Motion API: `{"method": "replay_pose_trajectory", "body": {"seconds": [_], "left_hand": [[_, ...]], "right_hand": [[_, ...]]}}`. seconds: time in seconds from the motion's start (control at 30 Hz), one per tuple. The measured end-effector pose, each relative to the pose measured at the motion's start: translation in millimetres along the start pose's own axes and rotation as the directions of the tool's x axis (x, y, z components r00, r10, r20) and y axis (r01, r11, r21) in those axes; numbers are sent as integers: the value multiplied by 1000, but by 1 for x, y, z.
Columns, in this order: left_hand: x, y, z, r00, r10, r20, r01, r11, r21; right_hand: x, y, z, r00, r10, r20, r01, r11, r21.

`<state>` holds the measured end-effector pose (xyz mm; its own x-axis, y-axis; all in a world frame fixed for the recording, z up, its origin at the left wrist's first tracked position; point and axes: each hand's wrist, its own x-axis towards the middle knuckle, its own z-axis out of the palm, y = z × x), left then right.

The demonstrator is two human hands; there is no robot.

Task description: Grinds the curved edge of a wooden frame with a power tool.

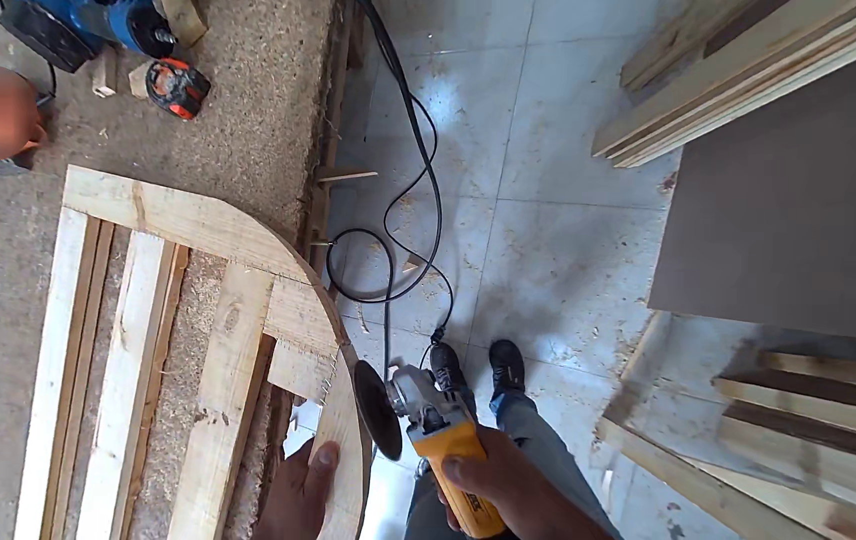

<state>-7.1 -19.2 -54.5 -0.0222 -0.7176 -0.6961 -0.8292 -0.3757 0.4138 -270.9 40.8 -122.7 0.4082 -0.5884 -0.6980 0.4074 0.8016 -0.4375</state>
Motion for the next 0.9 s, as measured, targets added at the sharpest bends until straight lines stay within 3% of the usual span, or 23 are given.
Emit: {"method": "replay_pose_trajectory", "body": {"seconds": [0.2, 0.4, 0.57, 0.77, 0.9], "left_hand": [[0, 5, 0, 1000, -25, 5, 25, 1000, -19], [0, 0, -2, 996, -86, 37, 86, 996, 19], [1, 1, -4, 991, -113, 69, 112, 993, 22], [2, 0, -4, 995, -75, 62, 76, 997, -21], [4, 0, -6, 994, -69, 87, 71, 997, -22]], "right_hand": [[50, -67, 0, 991, -121, 59, 124, 990, -65], [33, -46, -13, 997, -53, 57, 57, 996, -70], [72, -91, -5, 996, -43, 78, 48, 997, -67], [53, -77, -18, 996, -52, 78, 61, 991, -121], [80, -112, -9, 996, -29, 81, 40, 990, -137]]}}
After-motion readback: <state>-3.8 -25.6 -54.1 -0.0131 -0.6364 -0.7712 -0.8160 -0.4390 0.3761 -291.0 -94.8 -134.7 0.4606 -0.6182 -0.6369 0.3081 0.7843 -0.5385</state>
